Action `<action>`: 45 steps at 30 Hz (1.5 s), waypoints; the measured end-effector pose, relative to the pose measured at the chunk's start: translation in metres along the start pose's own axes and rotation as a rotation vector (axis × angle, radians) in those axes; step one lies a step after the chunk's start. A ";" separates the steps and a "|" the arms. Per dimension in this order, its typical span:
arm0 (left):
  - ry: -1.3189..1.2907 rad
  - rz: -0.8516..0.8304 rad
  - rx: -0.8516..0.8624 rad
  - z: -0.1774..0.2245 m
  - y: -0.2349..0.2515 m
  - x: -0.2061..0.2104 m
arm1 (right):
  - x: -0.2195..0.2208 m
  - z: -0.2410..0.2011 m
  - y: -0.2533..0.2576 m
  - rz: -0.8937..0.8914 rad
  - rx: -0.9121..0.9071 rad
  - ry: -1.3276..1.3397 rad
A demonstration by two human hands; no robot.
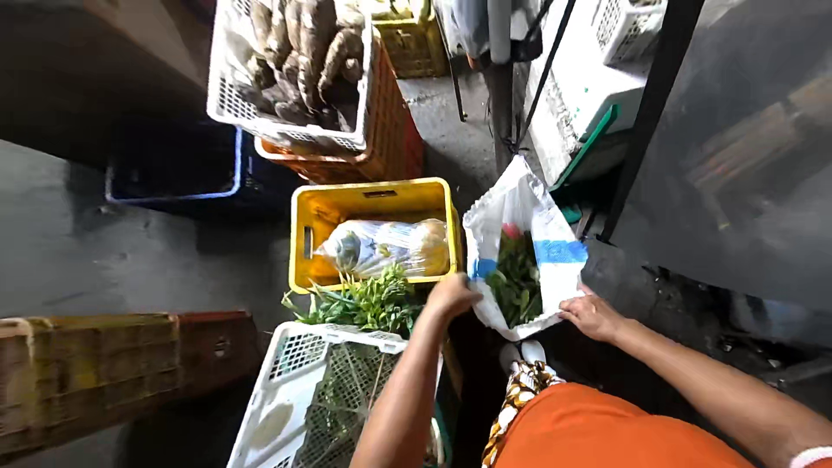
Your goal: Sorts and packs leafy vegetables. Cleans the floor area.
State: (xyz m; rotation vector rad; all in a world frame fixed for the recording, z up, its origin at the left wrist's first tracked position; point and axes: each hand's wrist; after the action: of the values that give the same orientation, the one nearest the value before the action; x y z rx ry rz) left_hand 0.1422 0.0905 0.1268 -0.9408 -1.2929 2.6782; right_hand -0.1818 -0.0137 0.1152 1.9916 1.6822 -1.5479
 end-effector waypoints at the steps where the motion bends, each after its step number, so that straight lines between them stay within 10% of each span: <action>1: 0.053 -0.045 -0.052 0.000 0.003 0.019 | 0.007 0.004 0.007 -0.002 0.051 0.028; 6: -0.749 0.141 -0.008 0.022 -0.021 0.058 | -0.006 -0.030 -0.001 0.184 0.346 0.346; 15: -0.941 0.320 0.400 0.069 -0.118 -0.021 | -0.062 -0.075 -0.066 0.749 -0.337 0.245; 21: -0.621 0.238 -0.023 0.023 -0.008 0.047 | 0.041 -0.040 -0.009 0.099 -0.124 0.135; 27: -0.792 0.277 0.051 0.050 0.004 0.076 | 0.050 -0.061 0.003 0.207 -0.270 0.141; 32: -0.610 -0.005 0.222 0.040 0.046 0.121 | 0.059 -0.057 0.006 0.217 -0.366 0.162; 39: -0.589 0.055 -0.055 0.051 0.057 0.172 | 0.056 0.077 -0.022 0.426 -0.217 0.236; 45: -0.961 1.028 0.045 0.028 0.060 0.180 | 0.063 0.273 0.015 -0.158 0.303 0.182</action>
State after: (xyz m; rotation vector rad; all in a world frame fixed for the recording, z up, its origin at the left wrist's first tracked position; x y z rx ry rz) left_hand -0.0062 0.0799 0.0057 -0.2461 -0.8567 4.2723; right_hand -0.3441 -0.1508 -0.0676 2.2536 1.8028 -1.8213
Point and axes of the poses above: each hand's wrist, its own y-axis towards the middle knuckle, its own x-axis out of the palm, z = x × y, and after that the axes turned 1 degree about x, right-handed
